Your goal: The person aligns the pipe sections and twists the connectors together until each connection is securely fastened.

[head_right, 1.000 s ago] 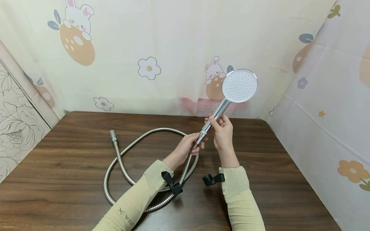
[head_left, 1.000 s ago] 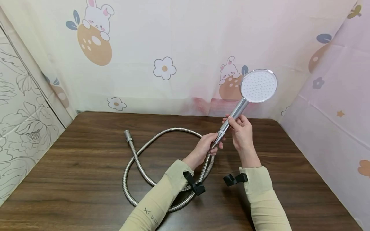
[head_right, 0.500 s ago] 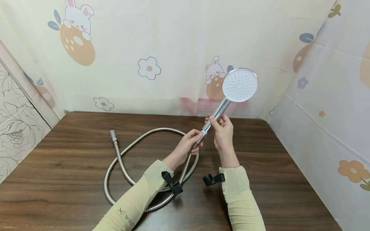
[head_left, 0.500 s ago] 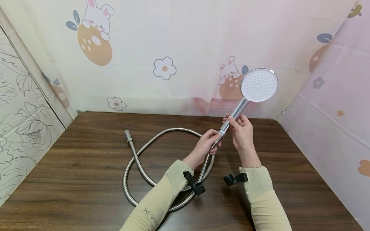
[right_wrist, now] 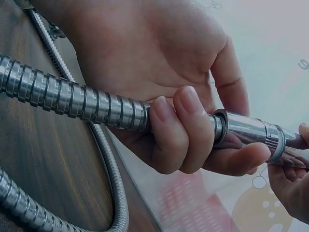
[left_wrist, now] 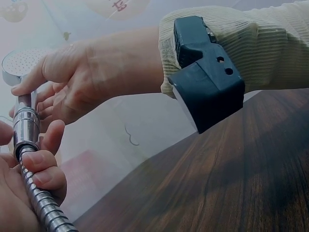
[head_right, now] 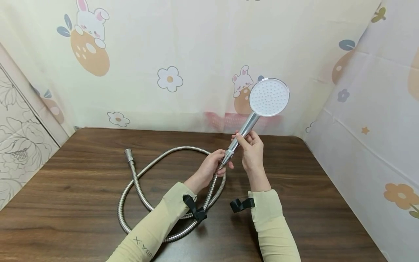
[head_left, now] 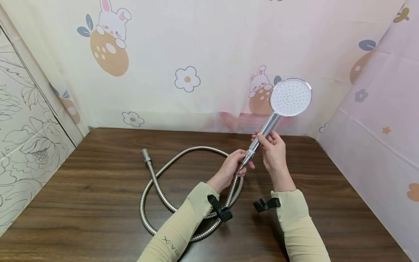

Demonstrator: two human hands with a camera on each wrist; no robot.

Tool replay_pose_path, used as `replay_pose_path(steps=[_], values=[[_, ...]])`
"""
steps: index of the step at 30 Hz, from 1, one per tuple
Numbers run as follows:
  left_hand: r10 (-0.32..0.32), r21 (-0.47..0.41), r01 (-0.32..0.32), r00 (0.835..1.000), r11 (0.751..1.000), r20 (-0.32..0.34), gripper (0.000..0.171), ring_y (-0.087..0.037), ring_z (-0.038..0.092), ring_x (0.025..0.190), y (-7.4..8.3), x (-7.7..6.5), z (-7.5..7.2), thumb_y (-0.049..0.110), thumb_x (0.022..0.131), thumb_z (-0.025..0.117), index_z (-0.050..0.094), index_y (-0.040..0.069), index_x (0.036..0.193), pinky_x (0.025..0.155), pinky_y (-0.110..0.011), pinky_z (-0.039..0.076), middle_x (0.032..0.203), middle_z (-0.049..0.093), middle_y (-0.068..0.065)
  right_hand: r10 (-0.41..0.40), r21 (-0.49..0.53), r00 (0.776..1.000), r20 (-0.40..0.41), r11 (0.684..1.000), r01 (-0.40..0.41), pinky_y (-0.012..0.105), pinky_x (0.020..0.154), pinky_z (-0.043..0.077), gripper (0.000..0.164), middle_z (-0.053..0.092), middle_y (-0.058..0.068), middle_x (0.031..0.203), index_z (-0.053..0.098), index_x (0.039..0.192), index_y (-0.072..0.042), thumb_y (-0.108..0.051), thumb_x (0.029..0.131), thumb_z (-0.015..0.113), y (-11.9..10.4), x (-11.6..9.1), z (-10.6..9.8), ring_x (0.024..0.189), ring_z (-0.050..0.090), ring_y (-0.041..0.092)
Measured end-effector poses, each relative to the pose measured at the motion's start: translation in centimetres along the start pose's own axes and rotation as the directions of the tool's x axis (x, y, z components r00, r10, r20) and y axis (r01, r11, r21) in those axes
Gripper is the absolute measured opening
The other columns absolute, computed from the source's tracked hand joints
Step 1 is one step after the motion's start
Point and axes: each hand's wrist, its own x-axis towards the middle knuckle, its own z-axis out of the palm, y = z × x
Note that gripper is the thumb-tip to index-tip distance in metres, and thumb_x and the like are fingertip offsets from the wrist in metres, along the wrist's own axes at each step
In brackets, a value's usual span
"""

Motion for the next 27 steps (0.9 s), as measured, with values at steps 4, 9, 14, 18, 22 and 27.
replay_pose_path(steps=[4,9,14,18,22,27], values=[[0.001,0.003,-0.001,1.0,1.0,-0.004,0.01,-0.006,0.029,0.037,0.03,-0.04,-0.01,0.013,0.093,0.038,0.048,0.012,0.09,0.04,-0.02,0.027,0.064,0.06,-0.001,-0.005,-0.011,1.0,-0.002,1.0,0.005,0.025,0.071,0.052,0.016,0.066,0.007,0.083,0.051,0.101,0.001,0.005,0.086,0.055,0.05,0.02,-0.04,0.075,0.065,0.016],[0.0,0.017,-0.001,1.0,1.0,0.01,0.009,-0.007,0.03,0.038,0.06,-0.2,-0.04,0.015,0.094,0.039,0.046,0.011,0.093,0.042,-0.021,0.027,0.066,0.06,0.001,-0.009,-0.043,1.0,0.009,0.999,0.01,0.027,0.076,0.052,0.018,0.066,0.006,0.084,0.052,0.103,0.0,0.003,0.086,0.057,-0.01,0.0,-0.21,0.076,0.065,0.016],[0.01,-0.005,-0.01,1.0,1.0,0.019,0.011,-0.008,0.03,0.038,-0.04,-0.15,-0.1,0.016,0.095,0.037,0.047,0.011,0.094,0.041,-0.021,0.028,0.066,0.058,0.001,-0.012,-0.058,0.999,0.049,0.998,0.015,0.028,0.077,0.052,0.016,0.066,0.005,0.086,0.053,0.104,-0.001,-0.002,0.088,0.055,-0.22,0.02,-0.4,0.078,0.066,0.017],[0.007,-0.016,-0.007,1.0,1.0,0.013,0.011,-0.007,0.031,0.038,-0.04,-0.08,-0.13,0.016,0.096,0.037,0.046,0.011,0.093,0.041,-0.02,0.028,0.065,0.057,0.001,-0.01,-0.037,0.997,0.074,0.999,0.013,0.03,0.077,0.052,0.012,0.065,0.007,0.088,0.054,0.102,-0.001,-0.008,0.094,0.048,-0.35,-0.02,-0.59,0.079,0.066,0.018],[0.012,-0.015,-0.011,1.0,1.0,0.008,0.01,-0.007,0.031,0.039,0.06,-0.18,-0.05,0.015,0.095,0.037,0.046,0.012,0.094,0.041,-0.02,0.028,0.065,0.057,0.0,-0.016,-0.009,0.996,0.084,1.0,0.017,0.031,0.079,0.052,0.014,0.065,0.01,0.089,0.054,0.101,-0.001,-0.008,0.095,0.044,-0.31,0.01,-0.71,0.079,0.066,0.019],[0.022,-0.018,-0.022,1.0,1.0,0.001,0.008,-0.007,0.031,0.038,0.08,-0.2,0.05,0.014,0.095,0.039,0.046,0.013,0.095,0.041,-0.019,0.027,0.066,0.058,0.001,-0.023,-0.018,0.997,0.072,1.0,0.025,0.03,0.079,0.052,0.013,0.065,0.009,0.09,0.055,0.101,-0.001,-0.009,0.094,0.047,-0.27,0.11,-0.7,0.079,0.066,0.019]])
